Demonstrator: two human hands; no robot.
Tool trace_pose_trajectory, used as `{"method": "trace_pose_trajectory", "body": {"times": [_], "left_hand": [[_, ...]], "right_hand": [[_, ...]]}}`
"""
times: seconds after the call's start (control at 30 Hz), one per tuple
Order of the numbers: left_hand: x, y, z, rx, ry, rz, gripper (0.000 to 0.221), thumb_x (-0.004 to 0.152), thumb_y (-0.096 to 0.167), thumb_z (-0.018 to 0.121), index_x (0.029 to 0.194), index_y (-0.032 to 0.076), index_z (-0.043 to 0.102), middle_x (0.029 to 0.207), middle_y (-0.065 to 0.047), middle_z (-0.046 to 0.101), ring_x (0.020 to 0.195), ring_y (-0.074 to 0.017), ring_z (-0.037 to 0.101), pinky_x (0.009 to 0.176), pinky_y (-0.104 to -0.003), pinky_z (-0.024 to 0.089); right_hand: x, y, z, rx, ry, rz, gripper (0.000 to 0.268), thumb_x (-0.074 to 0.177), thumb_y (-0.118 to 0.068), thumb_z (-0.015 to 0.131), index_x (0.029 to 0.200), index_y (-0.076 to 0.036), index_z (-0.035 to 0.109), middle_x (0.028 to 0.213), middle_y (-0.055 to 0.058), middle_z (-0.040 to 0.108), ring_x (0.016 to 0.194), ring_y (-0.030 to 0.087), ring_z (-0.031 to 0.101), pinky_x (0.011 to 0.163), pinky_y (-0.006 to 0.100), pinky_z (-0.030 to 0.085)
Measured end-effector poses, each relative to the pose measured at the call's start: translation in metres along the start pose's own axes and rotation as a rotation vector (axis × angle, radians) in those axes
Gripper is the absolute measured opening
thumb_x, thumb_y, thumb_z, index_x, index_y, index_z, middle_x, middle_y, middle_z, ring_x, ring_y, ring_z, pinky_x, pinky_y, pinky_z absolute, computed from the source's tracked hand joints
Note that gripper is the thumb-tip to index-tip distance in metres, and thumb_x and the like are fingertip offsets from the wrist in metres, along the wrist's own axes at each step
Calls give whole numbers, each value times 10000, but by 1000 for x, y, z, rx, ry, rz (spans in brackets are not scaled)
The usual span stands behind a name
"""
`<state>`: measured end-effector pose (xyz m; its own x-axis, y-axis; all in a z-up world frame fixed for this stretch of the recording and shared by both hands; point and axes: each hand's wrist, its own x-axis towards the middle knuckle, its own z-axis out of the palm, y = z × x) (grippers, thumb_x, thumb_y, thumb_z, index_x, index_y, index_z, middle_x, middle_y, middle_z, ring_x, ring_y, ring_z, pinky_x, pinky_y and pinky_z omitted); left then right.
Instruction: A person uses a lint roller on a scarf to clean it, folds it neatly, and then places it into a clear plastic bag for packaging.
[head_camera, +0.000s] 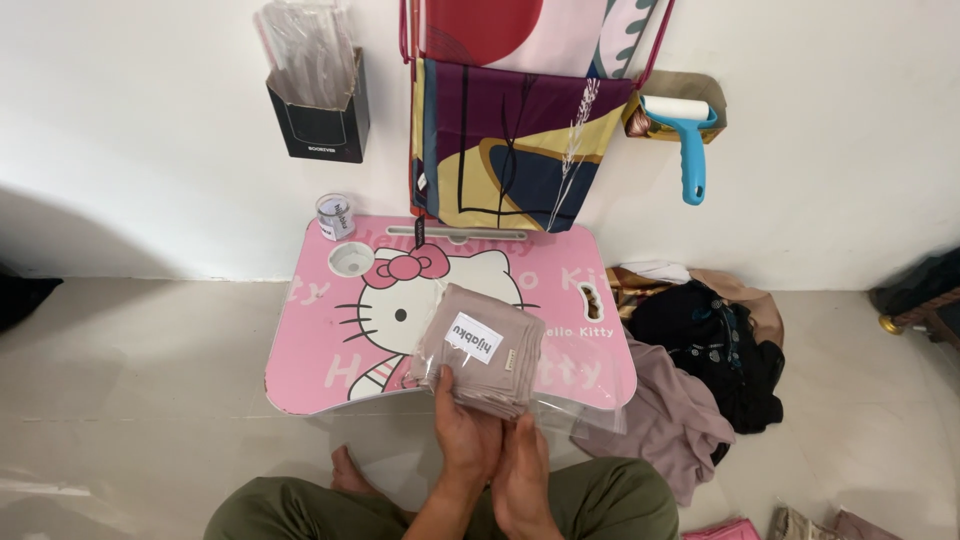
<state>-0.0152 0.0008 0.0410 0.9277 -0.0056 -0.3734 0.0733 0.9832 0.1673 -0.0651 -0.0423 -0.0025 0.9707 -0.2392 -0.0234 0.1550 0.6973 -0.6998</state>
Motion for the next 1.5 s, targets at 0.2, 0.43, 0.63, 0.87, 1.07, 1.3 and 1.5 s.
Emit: {"method": "trace_pose_trajectory", "body": {"times": [0.2,0.43,0.63,0.87,1.07,1.3,1.5], "left_hand": [[-3,7,-6,90,-88,16,649,967,438,434,1476,44,516,1362,-193,620,1195,-363,580,1034,-487,460],[9,-7,-81,245,-265,-164,664,972,436,424,1474,10,508,1399,-257,641,1255,-353,617,1090,-464,463],[11,41,-105,939,-411,182,371,932,294,651,678,24,642,648,-112,685,640,-230,663,666,-342,547],[12,103,6,1369,-598,299,898,802,402,788,1561,221,341,1583,-69,533,1498,-258,463,1113,-424,432],[18,90,11,1026,-395,185,173,840,97,841,909,79,684,818,1,679,752,-108,609,705,-260,528],[22,88,9,1007,-371,270,172,870,165,800,979,65,713,967,-16,700,852,-133,619,759,-256,513],[13,87,17,984,-418,236,169,871,146,771,1002,62,705,1035,-119,820,934,-177,714,818,-313,594]], "right_hand": [[35,-16,20,-37,89,-46,524,928,-309,603,1267,91,606,1286,222,654,1222,333,608,1027,443,500],[64,-33,-7,-217,174,-84,188,998,-133,642,1014,37,722,850,80,637,788,169,567,676,294,444],[78,-106,7,-603,-171,40,420,1003,-142,539,1329,83,679,1292,181,721,1187,257,669,960,348,564],[70,-128,18,-879,-557,46,366,1007,-192,552,1261,-12,744,1342,150,739,1357,278,631,1176,408,468],[66,-114,15,-843,-385,-155,374,961,-260,650,1269,-51,690,1255,123,773,1313,235,645,1025,367,565],[70,-91,8,-663,-147,-243,189,950,-127,683,1036,18,769,1067,188,814,1029,267,772,831,374,649],[81,-78,-14,-623,-41,-333,152,942,-112,722,1010,7,788,938,109,805,825,160,696,684,293,548]]}}
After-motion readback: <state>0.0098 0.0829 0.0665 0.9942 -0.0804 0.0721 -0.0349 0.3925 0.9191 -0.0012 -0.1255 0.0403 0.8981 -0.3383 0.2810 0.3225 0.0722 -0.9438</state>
